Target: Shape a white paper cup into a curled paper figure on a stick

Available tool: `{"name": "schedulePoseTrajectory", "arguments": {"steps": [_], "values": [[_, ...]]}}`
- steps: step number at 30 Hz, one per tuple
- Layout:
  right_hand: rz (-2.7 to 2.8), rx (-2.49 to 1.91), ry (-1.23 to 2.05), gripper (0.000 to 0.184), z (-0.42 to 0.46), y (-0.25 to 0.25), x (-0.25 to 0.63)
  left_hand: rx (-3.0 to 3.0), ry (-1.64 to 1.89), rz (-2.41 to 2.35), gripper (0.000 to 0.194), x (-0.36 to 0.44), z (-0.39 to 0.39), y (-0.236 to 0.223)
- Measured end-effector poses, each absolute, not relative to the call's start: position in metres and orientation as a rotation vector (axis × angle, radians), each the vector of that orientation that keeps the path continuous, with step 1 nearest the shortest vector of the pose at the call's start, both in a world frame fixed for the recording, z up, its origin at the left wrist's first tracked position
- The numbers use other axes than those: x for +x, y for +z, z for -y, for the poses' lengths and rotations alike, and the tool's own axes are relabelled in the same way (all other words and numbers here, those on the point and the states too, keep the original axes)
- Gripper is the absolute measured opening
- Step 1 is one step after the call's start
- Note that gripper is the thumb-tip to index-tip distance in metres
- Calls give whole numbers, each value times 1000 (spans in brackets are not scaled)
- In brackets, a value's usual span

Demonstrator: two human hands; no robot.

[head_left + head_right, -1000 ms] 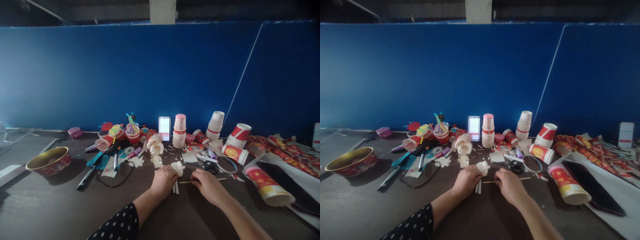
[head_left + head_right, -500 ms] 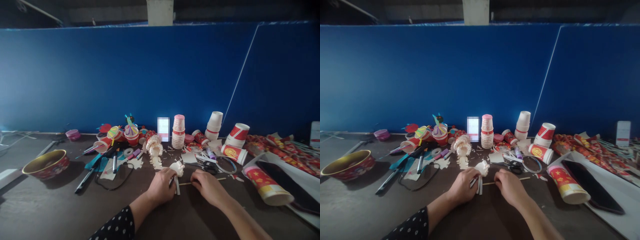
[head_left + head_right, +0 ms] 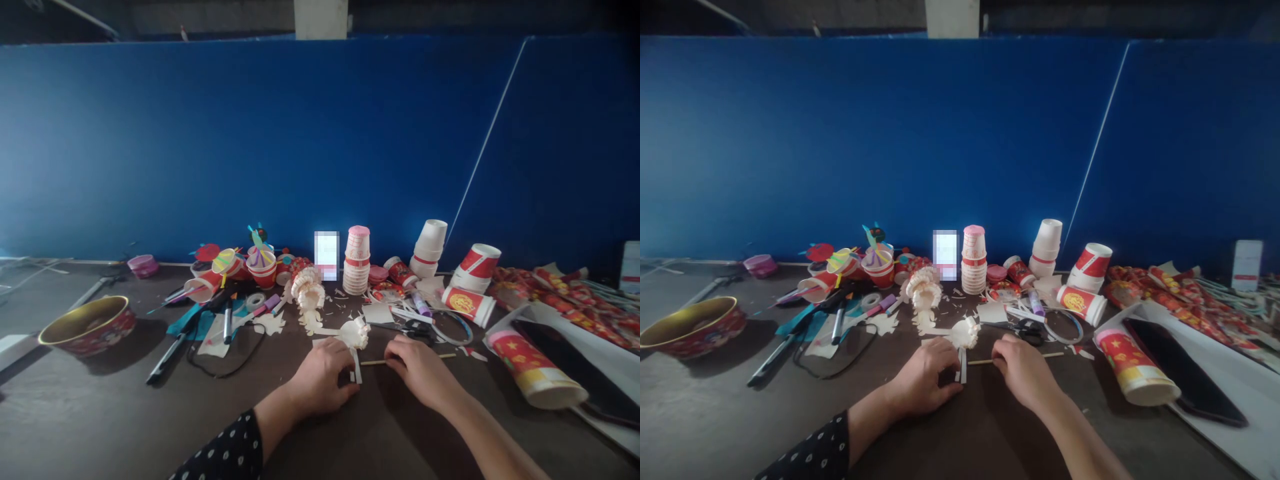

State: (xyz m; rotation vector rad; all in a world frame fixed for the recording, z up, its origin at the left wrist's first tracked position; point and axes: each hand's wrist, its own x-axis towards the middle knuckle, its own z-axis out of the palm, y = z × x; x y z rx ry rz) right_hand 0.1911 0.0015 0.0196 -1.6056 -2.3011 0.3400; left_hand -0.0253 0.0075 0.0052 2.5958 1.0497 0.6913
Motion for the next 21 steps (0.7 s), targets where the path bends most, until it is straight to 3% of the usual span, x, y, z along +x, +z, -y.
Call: {"name": "schedulePoseTrajectory", "arguments": {"steps": [8,21], "values": [[2297,-1570,391,15,2,22,189,2730,744,-1047,4,-20,-8,-2],[2310,-1529,416,13,6,19,185,2631,833,-1083,6,-16,-6,-5]]}}
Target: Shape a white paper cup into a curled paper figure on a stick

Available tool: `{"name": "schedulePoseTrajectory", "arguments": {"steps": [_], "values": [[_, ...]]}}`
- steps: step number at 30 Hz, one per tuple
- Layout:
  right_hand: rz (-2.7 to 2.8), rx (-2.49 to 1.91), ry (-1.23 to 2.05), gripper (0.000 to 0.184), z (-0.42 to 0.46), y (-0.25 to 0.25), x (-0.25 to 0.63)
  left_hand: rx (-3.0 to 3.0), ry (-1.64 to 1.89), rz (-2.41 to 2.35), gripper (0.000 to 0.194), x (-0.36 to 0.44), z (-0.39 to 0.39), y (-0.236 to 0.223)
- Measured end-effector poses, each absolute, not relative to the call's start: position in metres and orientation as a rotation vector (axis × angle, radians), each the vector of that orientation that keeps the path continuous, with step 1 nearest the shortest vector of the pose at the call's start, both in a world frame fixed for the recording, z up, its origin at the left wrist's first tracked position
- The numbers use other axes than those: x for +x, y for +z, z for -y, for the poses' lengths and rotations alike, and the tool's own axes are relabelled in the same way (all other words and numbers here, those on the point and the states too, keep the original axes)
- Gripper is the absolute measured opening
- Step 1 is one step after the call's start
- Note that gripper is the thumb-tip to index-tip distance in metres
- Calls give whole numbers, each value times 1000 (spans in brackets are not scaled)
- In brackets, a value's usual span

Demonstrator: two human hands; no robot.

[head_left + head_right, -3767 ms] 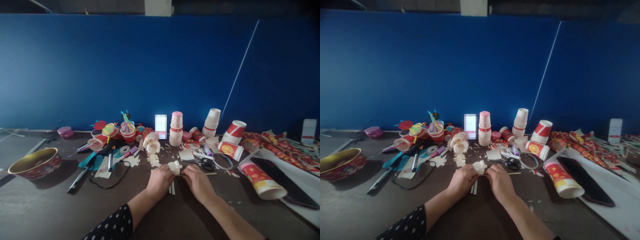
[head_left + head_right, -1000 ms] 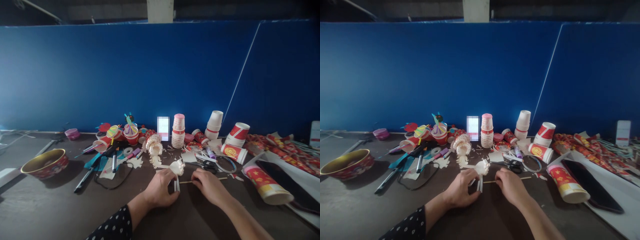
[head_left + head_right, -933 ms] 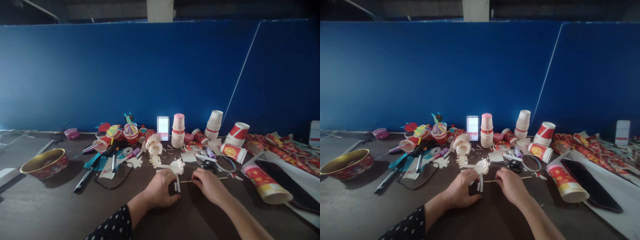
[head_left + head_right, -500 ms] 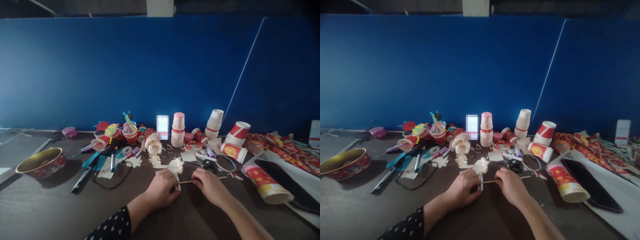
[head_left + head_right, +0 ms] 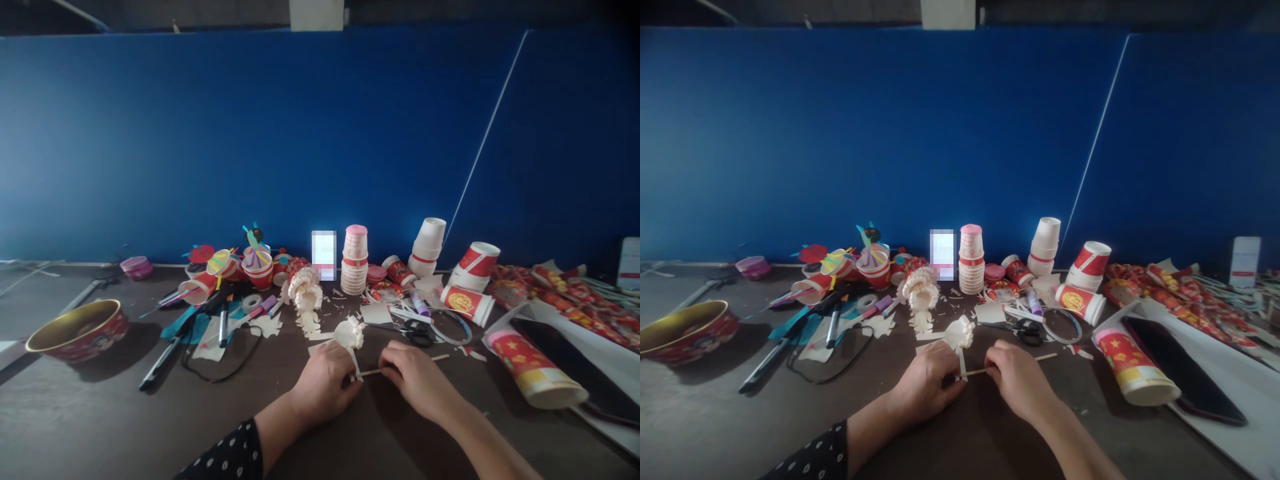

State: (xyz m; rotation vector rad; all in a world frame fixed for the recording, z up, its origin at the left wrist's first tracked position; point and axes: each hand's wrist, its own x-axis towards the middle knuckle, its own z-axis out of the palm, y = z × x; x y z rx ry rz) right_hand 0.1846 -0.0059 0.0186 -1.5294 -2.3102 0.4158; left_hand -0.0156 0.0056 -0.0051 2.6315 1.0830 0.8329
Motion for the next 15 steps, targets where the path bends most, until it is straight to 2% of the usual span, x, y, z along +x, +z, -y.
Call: {"name": "schedulePoseTrajectory", "arguments": {"steps": [7,15], "values": [[2343,-1542,427,15,8,22,179,2656,798,-1077,2,-15,-6,-5],[2332,-1492,469,15,9,22,179,2542,812,-1120,10,-11,-4,-6]]}}
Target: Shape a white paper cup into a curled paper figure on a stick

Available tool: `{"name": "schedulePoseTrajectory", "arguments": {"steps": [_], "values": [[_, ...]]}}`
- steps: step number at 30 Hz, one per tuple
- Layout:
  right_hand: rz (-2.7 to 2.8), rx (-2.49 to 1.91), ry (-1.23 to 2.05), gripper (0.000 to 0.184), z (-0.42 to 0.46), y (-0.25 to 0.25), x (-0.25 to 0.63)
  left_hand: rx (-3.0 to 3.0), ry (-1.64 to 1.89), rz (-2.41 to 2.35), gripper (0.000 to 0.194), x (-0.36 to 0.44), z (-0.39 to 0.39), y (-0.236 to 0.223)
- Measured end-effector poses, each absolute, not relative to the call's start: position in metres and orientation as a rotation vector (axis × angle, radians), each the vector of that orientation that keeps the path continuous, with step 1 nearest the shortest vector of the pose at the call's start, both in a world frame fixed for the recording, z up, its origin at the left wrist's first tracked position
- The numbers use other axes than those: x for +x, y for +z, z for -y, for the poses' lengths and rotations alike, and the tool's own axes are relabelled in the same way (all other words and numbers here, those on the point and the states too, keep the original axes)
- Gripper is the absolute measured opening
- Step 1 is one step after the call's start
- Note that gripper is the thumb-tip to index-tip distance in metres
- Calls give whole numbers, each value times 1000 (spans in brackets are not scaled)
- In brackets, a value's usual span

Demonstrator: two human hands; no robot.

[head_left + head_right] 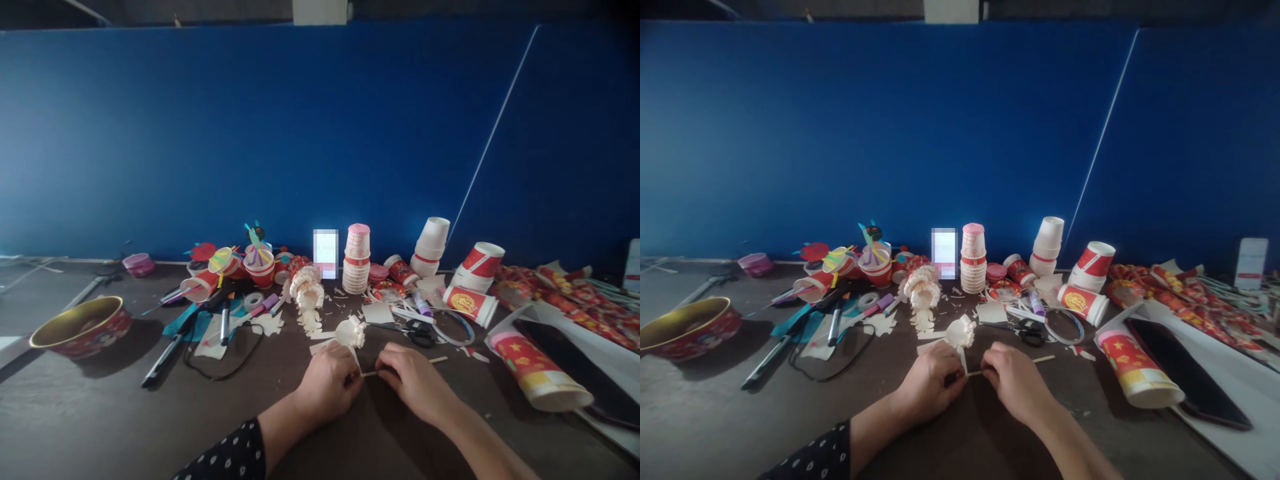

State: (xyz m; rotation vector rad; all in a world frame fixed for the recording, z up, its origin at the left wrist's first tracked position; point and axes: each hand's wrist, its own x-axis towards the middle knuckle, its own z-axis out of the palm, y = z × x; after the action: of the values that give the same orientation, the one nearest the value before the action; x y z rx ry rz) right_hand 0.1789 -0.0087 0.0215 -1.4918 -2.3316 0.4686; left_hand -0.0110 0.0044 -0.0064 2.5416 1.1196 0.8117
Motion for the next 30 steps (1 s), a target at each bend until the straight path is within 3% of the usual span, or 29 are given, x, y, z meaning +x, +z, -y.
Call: {"name": "schedulePoseTrajectory", "arguments": {"steps": [13,30], "values": [[2366,-1426,531,17,9,23,178,2210,792,-1302,11,-6,-3,-4],[2403,-1332,534,23,17,22,167,2245,684,-1349,12,-5,-5,-1]]}}
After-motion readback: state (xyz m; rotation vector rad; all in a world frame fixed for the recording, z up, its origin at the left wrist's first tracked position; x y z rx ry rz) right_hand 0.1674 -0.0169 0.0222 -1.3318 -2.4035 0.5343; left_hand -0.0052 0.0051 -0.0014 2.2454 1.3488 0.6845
